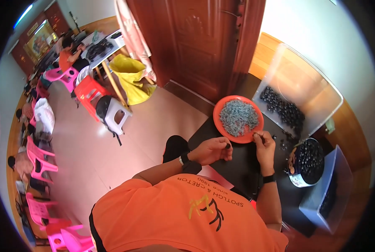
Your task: Picking up small black components from containers and sorting them onto a red plate for inspection.
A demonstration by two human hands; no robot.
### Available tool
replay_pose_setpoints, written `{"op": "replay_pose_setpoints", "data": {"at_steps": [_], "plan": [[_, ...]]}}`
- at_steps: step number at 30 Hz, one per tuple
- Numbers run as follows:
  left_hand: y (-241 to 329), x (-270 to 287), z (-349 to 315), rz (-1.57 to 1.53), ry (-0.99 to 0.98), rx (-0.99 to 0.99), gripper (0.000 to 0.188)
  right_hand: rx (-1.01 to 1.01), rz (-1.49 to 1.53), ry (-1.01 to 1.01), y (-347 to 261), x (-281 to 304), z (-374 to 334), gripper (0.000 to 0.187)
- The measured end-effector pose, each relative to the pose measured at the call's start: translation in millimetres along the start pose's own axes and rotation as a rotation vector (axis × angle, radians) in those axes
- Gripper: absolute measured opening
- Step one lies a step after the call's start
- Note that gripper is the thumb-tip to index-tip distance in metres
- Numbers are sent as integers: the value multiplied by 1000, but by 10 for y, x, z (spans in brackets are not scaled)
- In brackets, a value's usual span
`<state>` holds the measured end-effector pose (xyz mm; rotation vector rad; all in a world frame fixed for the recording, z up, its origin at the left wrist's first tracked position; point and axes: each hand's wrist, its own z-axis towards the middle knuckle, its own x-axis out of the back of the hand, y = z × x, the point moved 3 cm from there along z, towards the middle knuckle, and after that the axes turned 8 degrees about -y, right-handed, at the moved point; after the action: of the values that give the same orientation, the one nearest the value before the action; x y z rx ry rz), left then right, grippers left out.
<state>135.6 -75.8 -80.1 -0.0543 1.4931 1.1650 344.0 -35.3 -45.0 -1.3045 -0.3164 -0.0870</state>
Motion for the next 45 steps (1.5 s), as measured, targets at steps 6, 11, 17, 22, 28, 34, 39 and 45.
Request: {"op": "replay_pose_setpoints", "data": {"at_steps": [6,11,17,22,28,34,39,45], "plan": [[-14,13,30,-39,-22,-14,17,-39,84,-5,128,29,5,8],[-15,6,54,-56,-30,3,18,-45,61,-9,88,30,41,8],[-21,5,82,-63,-73,20,18,-69,56,2,79,44,42,8],[-25,-7,80,-63,-72,11,17,-78,50,2,75,56,20,8],[4,-35,63,-53,-66,5,17,-81,37,-6,90,27,38,8],[-2,-40,73,-44,-65,7,17,-86,33,-5,43,33,28,9],[-9,-34,73,-44,-58,0,17,-90,15,0,67,55,32,10],[-18,-22,71,-40,-61,-11,18,-85,31,7,55,47,28,9]]}}
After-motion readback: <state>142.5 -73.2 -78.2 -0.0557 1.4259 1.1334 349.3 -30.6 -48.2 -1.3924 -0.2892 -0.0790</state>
